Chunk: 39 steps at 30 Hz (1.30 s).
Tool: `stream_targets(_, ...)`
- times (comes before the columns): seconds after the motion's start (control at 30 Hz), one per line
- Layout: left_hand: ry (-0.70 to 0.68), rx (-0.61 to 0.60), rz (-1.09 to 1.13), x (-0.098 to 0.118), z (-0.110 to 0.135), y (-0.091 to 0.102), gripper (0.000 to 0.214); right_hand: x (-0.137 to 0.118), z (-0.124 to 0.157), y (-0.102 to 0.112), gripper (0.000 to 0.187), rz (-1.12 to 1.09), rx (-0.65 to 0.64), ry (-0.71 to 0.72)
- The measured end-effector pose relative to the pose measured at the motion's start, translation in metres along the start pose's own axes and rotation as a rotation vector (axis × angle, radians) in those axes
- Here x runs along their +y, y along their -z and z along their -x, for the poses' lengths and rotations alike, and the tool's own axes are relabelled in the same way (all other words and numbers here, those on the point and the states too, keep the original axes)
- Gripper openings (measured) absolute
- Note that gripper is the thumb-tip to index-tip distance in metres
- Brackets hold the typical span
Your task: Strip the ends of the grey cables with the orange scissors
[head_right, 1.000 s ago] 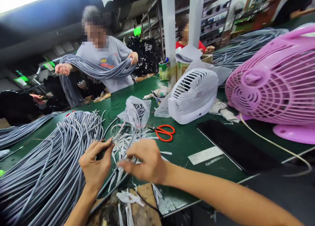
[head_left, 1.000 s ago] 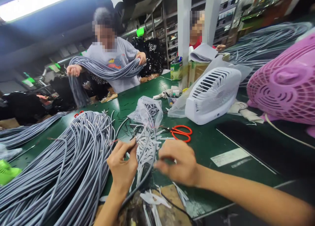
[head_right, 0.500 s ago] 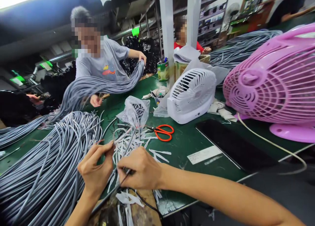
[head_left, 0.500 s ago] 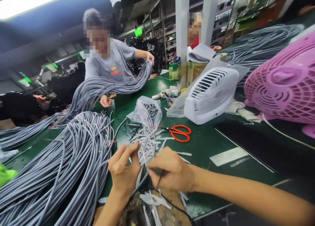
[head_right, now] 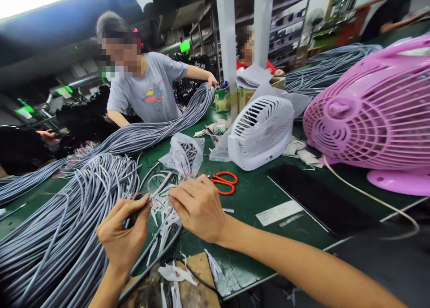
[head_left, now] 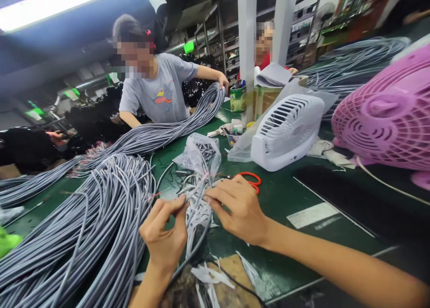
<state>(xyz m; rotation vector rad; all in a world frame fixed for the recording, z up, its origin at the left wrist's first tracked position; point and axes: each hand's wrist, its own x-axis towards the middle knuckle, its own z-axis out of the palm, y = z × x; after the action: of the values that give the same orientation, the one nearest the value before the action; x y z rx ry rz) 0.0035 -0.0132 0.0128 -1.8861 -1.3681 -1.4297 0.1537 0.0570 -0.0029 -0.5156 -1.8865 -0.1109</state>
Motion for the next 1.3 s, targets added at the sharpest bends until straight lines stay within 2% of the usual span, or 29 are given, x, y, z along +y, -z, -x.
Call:
stream_targets(0.37,-0.018,-0.063,0.001,0.003,0.004,-0.004,0.012,-0.001,0.002,0.000,0.019,0.015,-0.019,0.064)
stream_targets(0.67,0.008,-0.128,0.016,0.007,0.003,-0.007,0.013,-0.001,0.007,-0.004,0.022,-0.144,-0.038,-0.022)
stream_targets(0.9,0.011,-0.169,0.059,0.002,0.002,-0.005,0.012,0.001,-0.002,0.007,0.022,-0.034,0.015,0.044)
stream_targets(1.1,-0.029,-0.193,0.057,0.002,0.001,-0.003,0.012,0.001,-0.004,0.009,0.024,-0.013,-0.010,0.066)
stream_targets(1.3,-0.004,-0.222,0.071,0.003,0.000,0.001,0.013,0.000,-0.003,0.008,0.021,-0.150,0.013,0.040)
